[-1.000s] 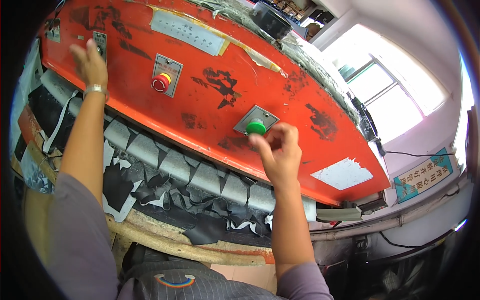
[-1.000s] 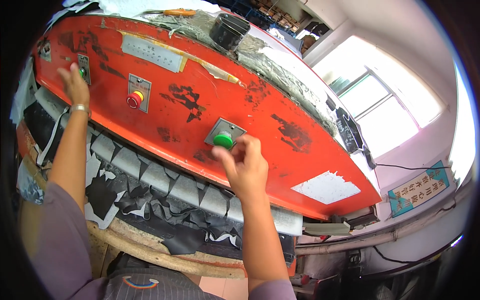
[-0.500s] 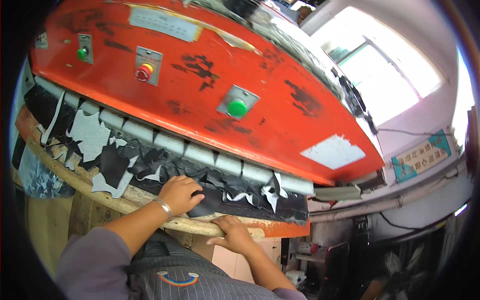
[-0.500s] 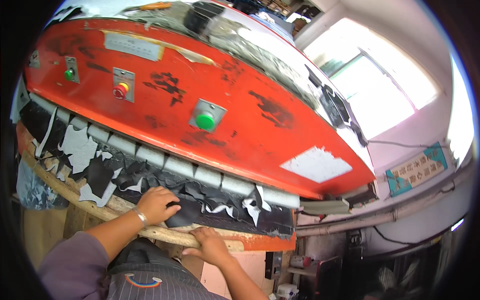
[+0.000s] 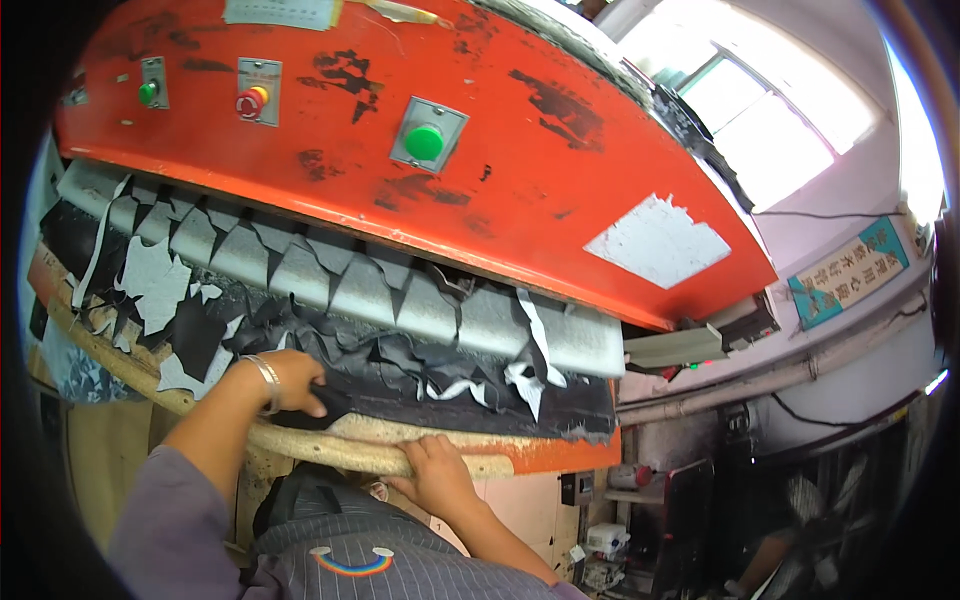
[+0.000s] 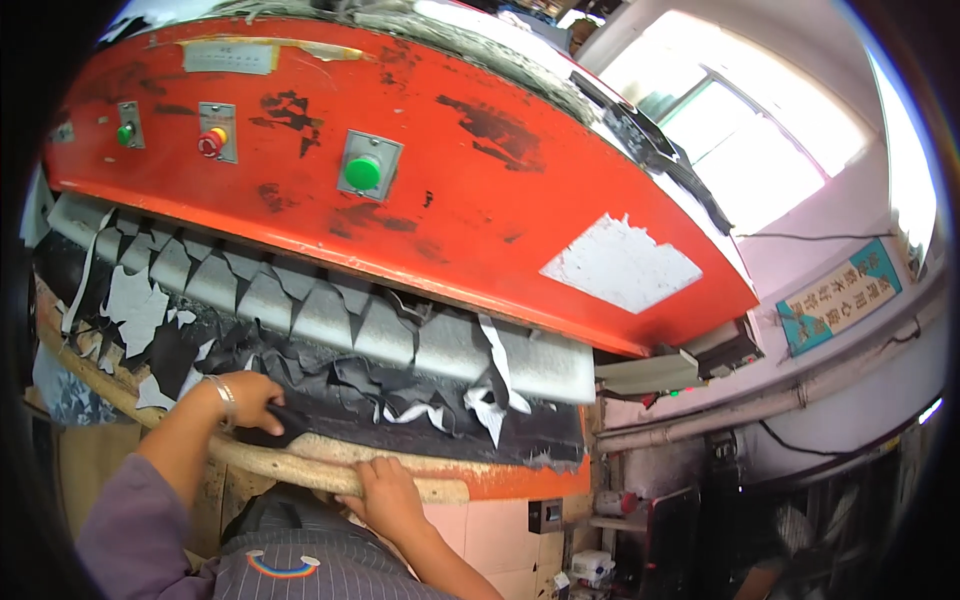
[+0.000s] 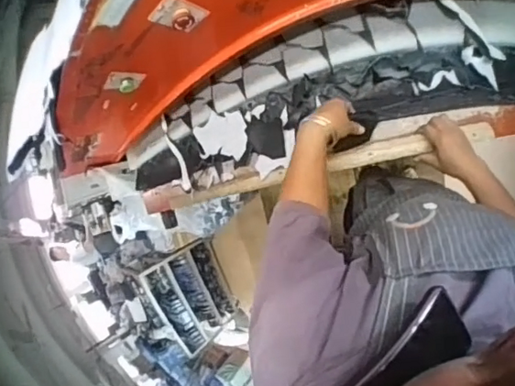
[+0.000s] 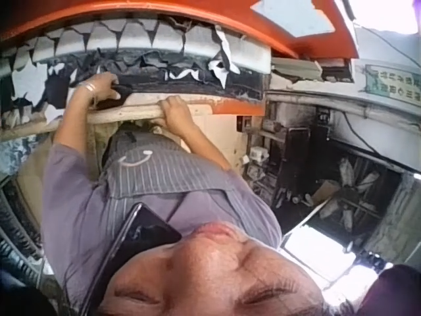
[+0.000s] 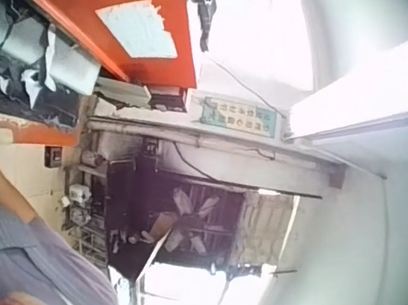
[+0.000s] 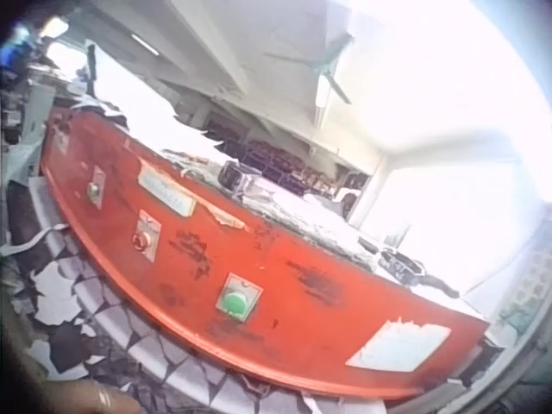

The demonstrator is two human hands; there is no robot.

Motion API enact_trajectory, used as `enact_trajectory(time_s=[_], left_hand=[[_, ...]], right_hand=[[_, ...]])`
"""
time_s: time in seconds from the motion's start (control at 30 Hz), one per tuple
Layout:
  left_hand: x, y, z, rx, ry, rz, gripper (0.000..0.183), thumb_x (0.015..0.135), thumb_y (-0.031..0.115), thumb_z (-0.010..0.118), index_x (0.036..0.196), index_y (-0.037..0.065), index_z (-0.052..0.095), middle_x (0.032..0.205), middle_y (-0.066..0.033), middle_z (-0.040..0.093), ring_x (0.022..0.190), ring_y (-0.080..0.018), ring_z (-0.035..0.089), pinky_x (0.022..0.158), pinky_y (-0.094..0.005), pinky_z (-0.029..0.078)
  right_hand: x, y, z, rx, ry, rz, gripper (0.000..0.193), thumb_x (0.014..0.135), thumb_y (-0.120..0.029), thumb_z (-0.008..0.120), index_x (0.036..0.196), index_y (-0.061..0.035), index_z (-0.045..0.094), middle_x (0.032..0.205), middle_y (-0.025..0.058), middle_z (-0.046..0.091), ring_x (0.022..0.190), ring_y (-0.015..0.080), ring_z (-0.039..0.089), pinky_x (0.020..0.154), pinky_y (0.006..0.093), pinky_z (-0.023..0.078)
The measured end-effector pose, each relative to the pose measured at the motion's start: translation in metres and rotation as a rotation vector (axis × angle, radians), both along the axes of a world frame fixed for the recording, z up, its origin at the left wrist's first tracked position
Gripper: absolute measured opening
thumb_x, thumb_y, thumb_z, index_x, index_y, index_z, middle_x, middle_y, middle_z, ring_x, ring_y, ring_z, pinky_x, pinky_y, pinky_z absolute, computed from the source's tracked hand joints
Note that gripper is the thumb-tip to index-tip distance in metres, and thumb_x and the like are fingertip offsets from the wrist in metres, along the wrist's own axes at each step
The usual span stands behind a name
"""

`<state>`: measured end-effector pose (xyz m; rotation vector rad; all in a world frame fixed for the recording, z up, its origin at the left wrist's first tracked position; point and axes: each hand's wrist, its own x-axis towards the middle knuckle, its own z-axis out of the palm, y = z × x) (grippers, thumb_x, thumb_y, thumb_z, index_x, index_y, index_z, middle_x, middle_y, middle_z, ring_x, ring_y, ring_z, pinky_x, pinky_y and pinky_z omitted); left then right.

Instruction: Manually position a die on leather material and operate a hydraulic press to cut out shoe components.

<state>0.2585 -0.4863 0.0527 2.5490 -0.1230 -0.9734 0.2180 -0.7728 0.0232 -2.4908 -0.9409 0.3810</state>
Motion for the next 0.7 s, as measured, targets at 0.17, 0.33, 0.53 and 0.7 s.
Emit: enact_trajectory(time_s=[0.17, 0.33, 0.53, 0.7], left_hand=[[-0.009, 0.025, -0.019, 0.095, -0.516, 0.2, 0.045, 0.077, 0.037, 0.073, 0.108, 0.006, 0.063, 0.097, -0.0127, 0.066, 0.089, -0.0304, 0.063, 0.083, -0.0387, 0.049], [0.035, -0.023, -0.033, -0.488, -0.538, 0.564, 0.043, 0.081, 0.034, 0.069, 0.112, 0.005, 0.06, 0.101, -0.0126, 0.066, 0.092, -0.0267, 0.064, 0.079, -0.0341, 0.049], [0.162, -0.092, -0.077, -0.703, -0.72, 0.814, 0.047, 0.091, 0.041, 0.056, 0.113, -0.001, 0.058, 0.103, -0.0172, 0.065, 0.093, -0.0258, 0.064, 0.082, -0.035, 0.049], [0.173, -0.119, -0.083, -0.466, -0.492, 0.437, 0.065, 0.097, 0.055, 0.025, 0.113, 0.005, 0.062, 0.111, -0.0212, 0.062, 0.105, -0.0353, 0.057, 0.093, -0.0452, 0.041]], right_hand=[[0.047, -0.009, 0.001, -0.101, 0.594, 0.177, 0.055, 0.075, -0.046, 0.072, 0.11, -0.0038, 0.062, 0.11, 0.0184, 0.061, 0.105, 0.0357, 0.054, 0.088, 0.0408, 0.045], [0.15, 0.027, 0.02, -0.043, -0.227, -0.188, 0.082, 0.07, -0.057, 0.072, 0.13, -0.005, 0.049, 0.139, 0.0292, 0.036, 0.128, 0.0427, 0.036, 0.098, 0.048, 0.041], [0.225, 0.043, -0.003, -0.174, -0.094, -0.311, 0.081, 0.064, -0.053, 0.076, 0.123, -0.0036, 0.054, 0.135, 0.0248, 0.04, 0.128, 0.0386, 0.034, 0.096, 0.0447, 0.043], [0.208, -0.024, -0.032, 0.403, 0.203, -0.383, 0.058, 0.077, -0.043, 0.069, 0.114, 0.0015, 0.06, 0.116, 0.0202, 0.052, 0.111, 0.0316, 0.048, 0.095, 0.0385, 0.041]])
